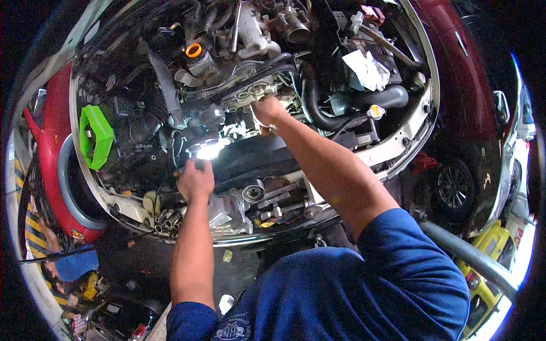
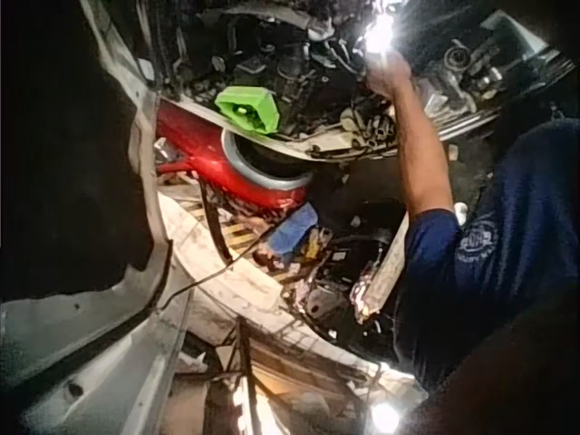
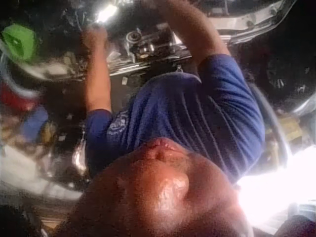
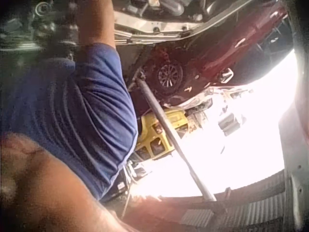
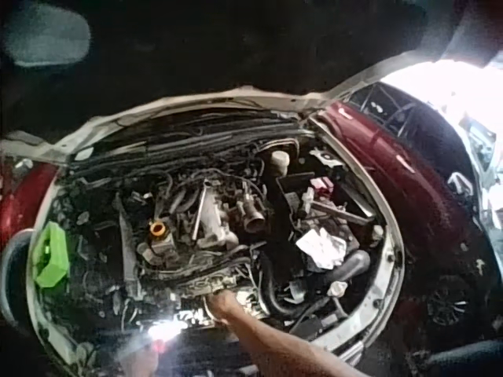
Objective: The person works on a car engine by illuminating the engine bay with a light, handling parts inside the compartment, and wiping components with a cloth.
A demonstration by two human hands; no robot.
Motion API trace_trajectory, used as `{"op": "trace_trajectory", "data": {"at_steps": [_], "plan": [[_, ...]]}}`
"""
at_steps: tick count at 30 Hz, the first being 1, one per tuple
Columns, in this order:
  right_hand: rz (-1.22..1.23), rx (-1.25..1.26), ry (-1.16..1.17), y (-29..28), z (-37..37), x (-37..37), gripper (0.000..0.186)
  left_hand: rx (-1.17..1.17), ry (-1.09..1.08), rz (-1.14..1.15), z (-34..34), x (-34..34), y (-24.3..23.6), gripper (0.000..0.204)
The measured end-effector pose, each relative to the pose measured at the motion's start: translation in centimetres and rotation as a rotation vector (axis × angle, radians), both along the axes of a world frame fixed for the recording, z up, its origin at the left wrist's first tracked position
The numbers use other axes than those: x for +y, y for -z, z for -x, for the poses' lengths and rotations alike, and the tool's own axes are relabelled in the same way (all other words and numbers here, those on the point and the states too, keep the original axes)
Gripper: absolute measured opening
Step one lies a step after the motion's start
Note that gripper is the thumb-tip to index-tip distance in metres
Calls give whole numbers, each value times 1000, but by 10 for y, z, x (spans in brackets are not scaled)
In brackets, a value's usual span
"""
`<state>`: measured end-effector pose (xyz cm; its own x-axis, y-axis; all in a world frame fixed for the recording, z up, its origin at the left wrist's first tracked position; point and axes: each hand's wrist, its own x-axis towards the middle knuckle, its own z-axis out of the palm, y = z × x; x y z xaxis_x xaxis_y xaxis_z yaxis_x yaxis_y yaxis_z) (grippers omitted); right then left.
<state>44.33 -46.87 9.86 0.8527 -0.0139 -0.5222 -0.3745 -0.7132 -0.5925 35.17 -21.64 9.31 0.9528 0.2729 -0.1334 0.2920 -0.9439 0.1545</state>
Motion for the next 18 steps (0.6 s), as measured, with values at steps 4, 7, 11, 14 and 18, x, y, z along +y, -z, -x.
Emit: {"op": "trace_trajectory", "data": {"at_steps": [4, 7, 11, 14, 18], "plan": [[-193, 170, 214, 11, -2, 14, 36, 76, 25, 84, -5, 5, -3, 47], [-21, -175, -165, 23, -8, 13, 27, -30, 123, 510, -15, -2, -12, 49], [28, -243, -276, 25, -14, 14, 32, 139, 299, 561, -43, -36, -14, 65], [-255, -92, 53, 19, -15, 15, 37, 151, 366, 482, -63, -59, -9, 64], [-411, 60, 186, 23, -18, 17, 33, 307, 366, 519, -79, -73, -3, 51]]}}
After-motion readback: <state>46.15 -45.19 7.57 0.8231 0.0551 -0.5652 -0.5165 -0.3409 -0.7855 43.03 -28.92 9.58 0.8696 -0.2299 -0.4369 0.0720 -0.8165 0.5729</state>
